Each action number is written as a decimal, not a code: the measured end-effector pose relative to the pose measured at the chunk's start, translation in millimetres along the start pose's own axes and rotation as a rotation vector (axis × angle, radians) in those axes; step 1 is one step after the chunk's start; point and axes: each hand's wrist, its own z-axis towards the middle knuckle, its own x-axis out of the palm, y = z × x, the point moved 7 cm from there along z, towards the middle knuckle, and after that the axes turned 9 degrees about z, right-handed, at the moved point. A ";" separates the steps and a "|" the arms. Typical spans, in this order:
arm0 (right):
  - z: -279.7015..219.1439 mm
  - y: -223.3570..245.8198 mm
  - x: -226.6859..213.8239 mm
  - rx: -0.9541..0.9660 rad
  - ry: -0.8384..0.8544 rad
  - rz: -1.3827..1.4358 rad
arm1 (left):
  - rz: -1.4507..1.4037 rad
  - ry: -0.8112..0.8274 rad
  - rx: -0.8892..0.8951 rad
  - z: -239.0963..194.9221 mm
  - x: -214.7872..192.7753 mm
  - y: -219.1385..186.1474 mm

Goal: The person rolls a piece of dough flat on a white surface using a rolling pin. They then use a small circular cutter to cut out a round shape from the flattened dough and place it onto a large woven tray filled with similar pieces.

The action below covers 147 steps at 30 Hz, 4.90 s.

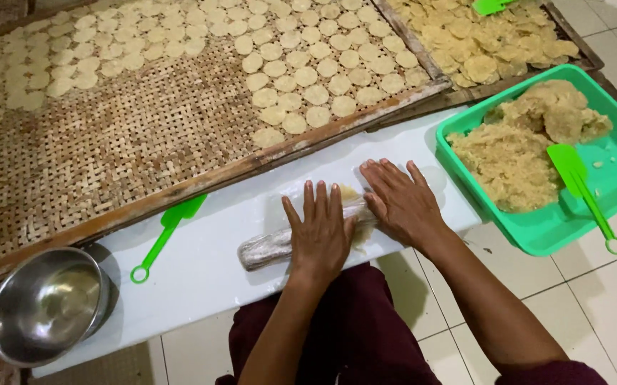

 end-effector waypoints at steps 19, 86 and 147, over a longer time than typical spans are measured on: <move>46.0 -22.4 -11.6 0.004 -0.059 -0.146 | 0.097 -0.477 0.038 35.9 -2.7 38.5; -7.2 65.9 -34.8 0.065 0.412 0.128 | 0.007 -0.027 -0.365 -86.6 -13.6 156.9; -17.7 68.8 -58.9 0.059 0.306 0.350 | 0.017 -0.116 -0.339 -86.8 -3.3 159.3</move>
